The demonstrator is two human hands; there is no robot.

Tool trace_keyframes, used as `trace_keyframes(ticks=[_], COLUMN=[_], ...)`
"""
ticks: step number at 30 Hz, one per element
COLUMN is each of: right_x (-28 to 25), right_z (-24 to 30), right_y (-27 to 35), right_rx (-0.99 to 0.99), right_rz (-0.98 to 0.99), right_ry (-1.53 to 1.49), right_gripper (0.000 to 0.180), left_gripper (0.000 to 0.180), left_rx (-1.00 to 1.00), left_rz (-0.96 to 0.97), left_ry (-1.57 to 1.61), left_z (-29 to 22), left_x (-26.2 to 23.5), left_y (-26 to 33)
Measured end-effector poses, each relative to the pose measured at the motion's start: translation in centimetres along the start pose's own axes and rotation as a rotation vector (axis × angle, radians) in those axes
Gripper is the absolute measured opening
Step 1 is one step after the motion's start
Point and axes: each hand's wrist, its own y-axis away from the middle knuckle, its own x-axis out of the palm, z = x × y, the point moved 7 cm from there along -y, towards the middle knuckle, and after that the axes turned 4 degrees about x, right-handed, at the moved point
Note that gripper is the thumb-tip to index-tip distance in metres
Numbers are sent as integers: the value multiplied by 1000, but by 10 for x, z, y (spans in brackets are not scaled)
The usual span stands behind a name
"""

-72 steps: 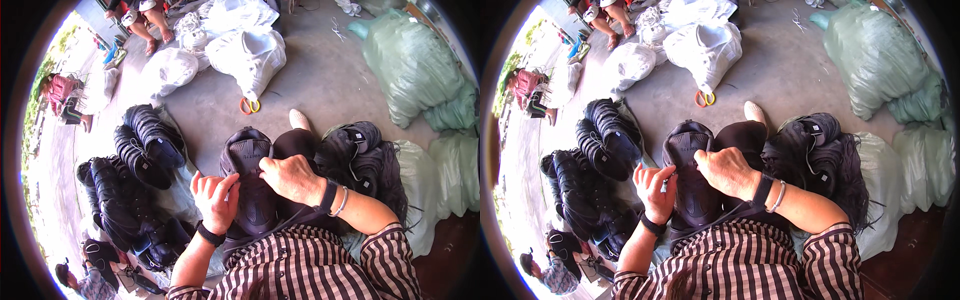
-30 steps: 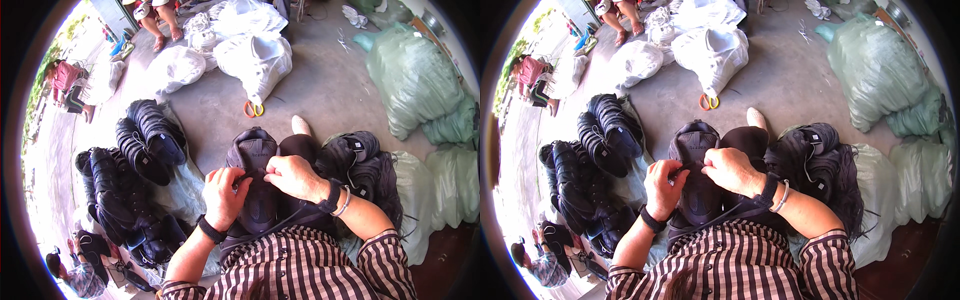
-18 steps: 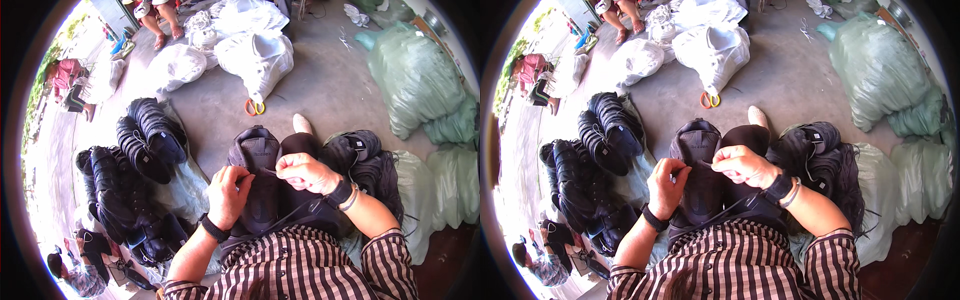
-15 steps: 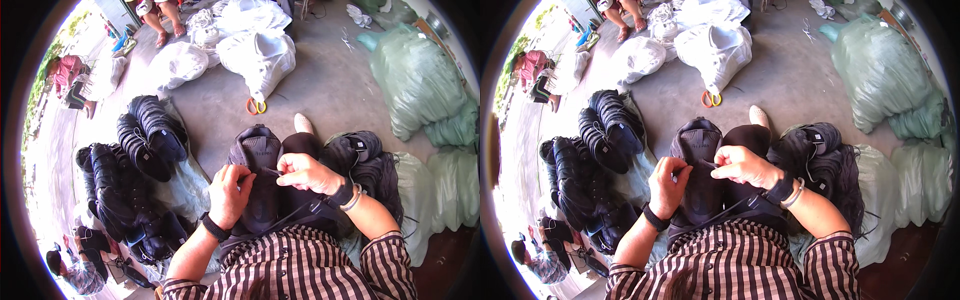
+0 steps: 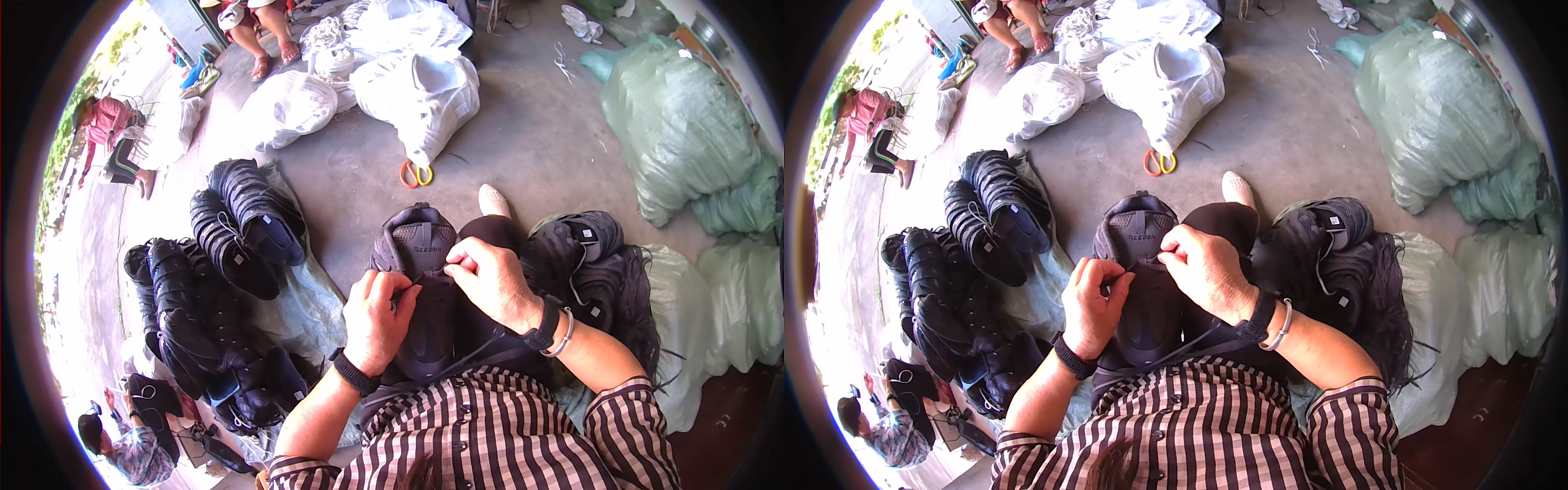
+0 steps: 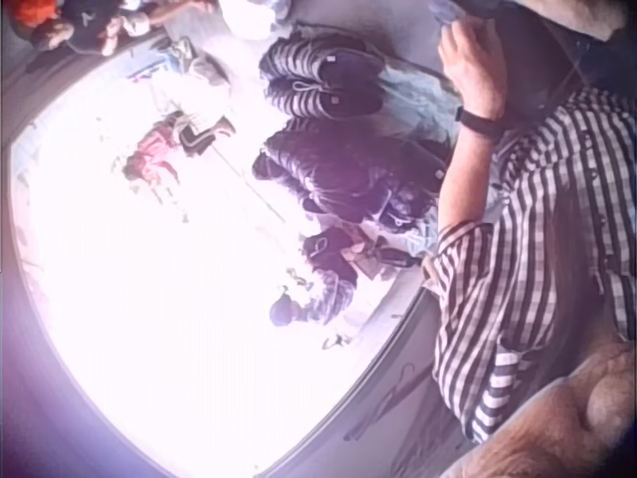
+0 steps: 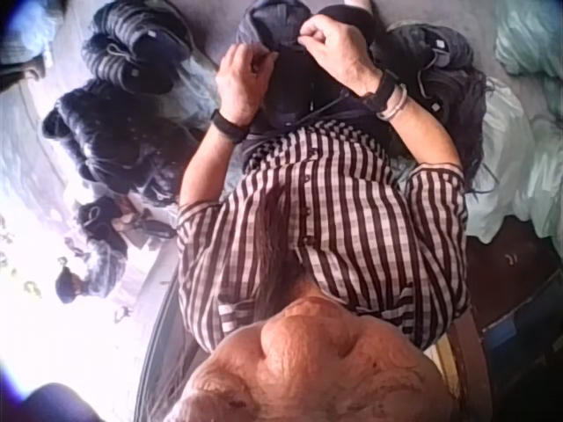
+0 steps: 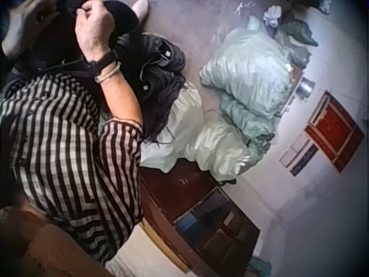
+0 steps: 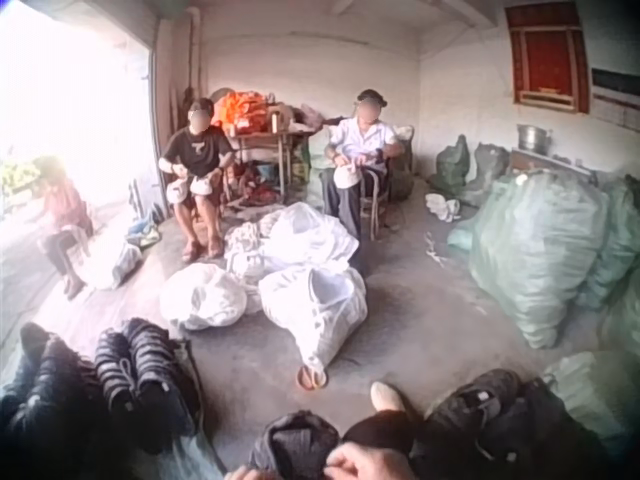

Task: Threading laces through the eyelets of black sneakers and tying them.

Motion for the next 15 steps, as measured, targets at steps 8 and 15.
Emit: trace_keyframes(ticks=[8, 15], right_x=[9, 12], right_z=[-13, -10], right_y=[1, -7], right_rx=[54, 143], right_rz=[132, 353], right_ry=[-146, -276], right_gripper=[6, 8], left_gripper=[17, 14], left_rx=[37, 41], left_rz=[25, 31], left_ry=[-44, -42], left_z=[-1, -4], left_x=[1, -4], left_y=[-4, -12])
